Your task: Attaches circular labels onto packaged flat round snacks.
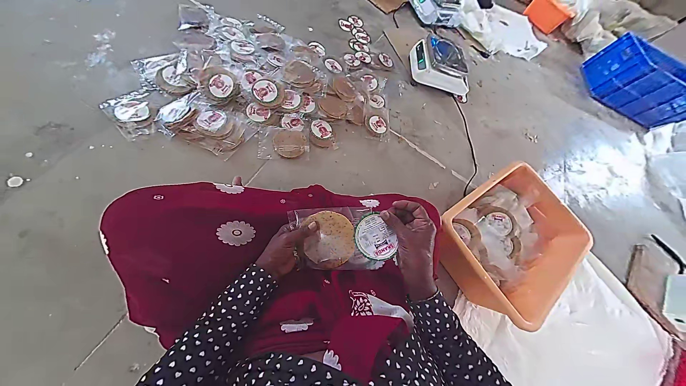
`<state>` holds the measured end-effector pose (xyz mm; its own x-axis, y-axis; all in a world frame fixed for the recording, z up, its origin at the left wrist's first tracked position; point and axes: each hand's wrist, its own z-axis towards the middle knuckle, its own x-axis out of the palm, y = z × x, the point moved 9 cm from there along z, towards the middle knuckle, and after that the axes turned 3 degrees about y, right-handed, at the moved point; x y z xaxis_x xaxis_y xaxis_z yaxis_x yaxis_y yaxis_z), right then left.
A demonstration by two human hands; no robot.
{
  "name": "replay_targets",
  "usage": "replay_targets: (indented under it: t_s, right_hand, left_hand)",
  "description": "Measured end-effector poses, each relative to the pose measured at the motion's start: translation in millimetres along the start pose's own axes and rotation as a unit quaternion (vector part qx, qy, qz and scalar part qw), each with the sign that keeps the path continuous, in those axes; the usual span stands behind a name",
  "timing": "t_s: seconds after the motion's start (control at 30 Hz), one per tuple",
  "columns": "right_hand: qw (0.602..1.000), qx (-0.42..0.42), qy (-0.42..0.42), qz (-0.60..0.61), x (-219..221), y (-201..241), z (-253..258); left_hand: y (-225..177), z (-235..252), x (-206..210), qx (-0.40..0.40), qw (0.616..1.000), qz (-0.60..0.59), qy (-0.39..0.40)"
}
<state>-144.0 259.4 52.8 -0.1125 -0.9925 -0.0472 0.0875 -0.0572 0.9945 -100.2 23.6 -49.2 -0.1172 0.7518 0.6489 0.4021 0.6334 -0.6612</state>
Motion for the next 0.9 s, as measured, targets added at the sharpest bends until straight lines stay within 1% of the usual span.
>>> replay_targets:
  t_s: [0.1,0.23,0.33,0.43,0.57,0.63,0.73,0.8,0.83,0.9]
  right_hand:
    - [1.000,0.003,0.006,0.009,10.9,-7.5,-7.9]
    - [0.999,0.017,0.042,-0.004,20.4,-7.9,-16.2]
    - [0.995,0.014,0.073,-0.064,14.1,-3.3,-19.3]
    - [0.985,0.040,0.119,-0.121,9.8,-6.0,-23.3]
    - [0.981,0.076,0.154,-0.091,16.7,-14.1,-24.8]
    - [0.981,0.081,0.163,-0.069,24.7,-17.6,-23.7]
    - [0.979,0.075,0.172,-0.077,37.5,-24.8,-22.5]
    - [0.974,0.052,0.186,-0.115,43.1,-27.6,-21.6]
    - [0.965,0.031,0.209,-0.158,46.0,-26.2,-22.1]
    - [0.932,0.011,0.278,-0.232,51.7,-22.9,-25.3]
  left_hand:
    - [1.5,0.9,1.0,-0.002,1.000,-0.006,0.012]
    - [1.0,-1.4,-1.7,-0.009,1.000,-0.008,-0.018]
    - [1.0,-1.4,-5.3,-0.015,0.999,-0.004,-0.037]
    - [2.0,0.8,-5.2,-0.005,1.000,-0.007,-0.023]
    - [2.1,0.0,-1.6,-0.002,1.000,-0.012,-0.005]
    - [2.6,0.3,-2.4,-0.002,1.000,-0.011,-0.006]
    - [3.0,0.1,-4.2,0.002,1.000,-0.015,-0.008]
    - [2.1,0.7,-2.9,0.007,1.000,-0.009,0.004]
    - [1.8,0.8,-2.5,0.006,1.000,-0.002,0.010]
    - [2.1,0.6,-1.8,-0.003,1.000,0.006,0.015]
